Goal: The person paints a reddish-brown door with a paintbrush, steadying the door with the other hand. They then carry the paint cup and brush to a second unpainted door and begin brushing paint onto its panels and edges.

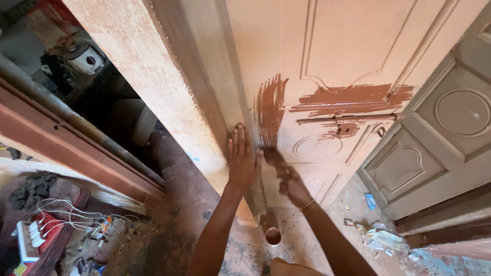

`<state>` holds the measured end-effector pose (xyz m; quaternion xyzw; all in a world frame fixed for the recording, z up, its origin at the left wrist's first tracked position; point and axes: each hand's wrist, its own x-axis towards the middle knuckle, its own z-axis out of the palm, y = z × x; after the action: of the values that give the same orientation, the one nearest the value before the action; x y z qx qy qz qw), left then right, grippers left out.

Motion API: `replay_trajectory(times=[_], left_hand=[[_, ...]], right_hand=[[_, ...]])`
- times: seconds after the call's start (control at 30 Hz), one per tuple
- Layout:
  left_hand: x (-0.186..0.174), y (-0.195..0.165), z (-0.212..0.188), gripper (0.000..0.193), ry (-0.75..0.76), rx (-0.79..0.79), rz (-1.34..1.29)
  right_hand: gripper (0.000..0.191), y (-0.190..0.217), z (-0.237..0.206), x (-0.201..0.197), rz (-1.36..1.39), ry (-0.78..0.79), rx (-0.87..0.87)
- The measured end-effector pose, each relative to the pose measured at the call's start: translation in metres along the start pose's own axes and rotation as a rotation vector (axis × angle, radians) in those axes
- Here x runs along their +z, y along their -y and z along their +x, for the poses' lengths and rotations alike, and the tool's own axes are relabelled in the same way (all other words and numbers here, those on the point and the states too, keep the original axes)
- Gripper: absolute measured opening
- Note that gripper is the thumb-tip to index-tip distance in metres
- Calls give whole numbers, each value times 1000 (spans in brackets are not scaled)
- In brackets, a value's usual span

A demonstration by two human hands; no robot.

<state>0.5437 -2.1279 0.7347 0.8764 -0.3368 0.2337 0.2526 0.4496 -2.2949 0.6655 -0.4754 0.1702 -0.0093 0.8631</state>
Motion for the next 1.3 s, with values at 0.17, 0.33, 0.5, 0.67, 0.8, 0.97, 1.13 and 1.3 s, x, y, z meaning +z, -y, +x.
replay_trajectory(times=[0.17,0.33,0.5,0.67,0.8,0.97,1.13,1.3], left_hand=[[-2,-1,0,78,23,-6,-8],[-4,-1,1,78,19,-33,-2],[0,0,1,78,-10,-17,18],[6,-1,0,77,4,-14,19],[7,-3,-1,77,8,-23,22],[6,-4,0,78,23,-15,10],[0,-7,1,77,30,-20,12],[-6,-9,6,76,19,-31,11]], right_hand=[[33,30,-3,5,123,228,-200],[42,76,-33,26,93,302,-423],[49,53,-20,20,-106,223,-564],[36,15,-1,1,-284,44,-342],[37,3,1,-7,-129,14,-69],[47,0,3,-16,97,21,60],[46,16,3,-15,96,7,-28],[40,48,-6,-5,75,252,-283]])
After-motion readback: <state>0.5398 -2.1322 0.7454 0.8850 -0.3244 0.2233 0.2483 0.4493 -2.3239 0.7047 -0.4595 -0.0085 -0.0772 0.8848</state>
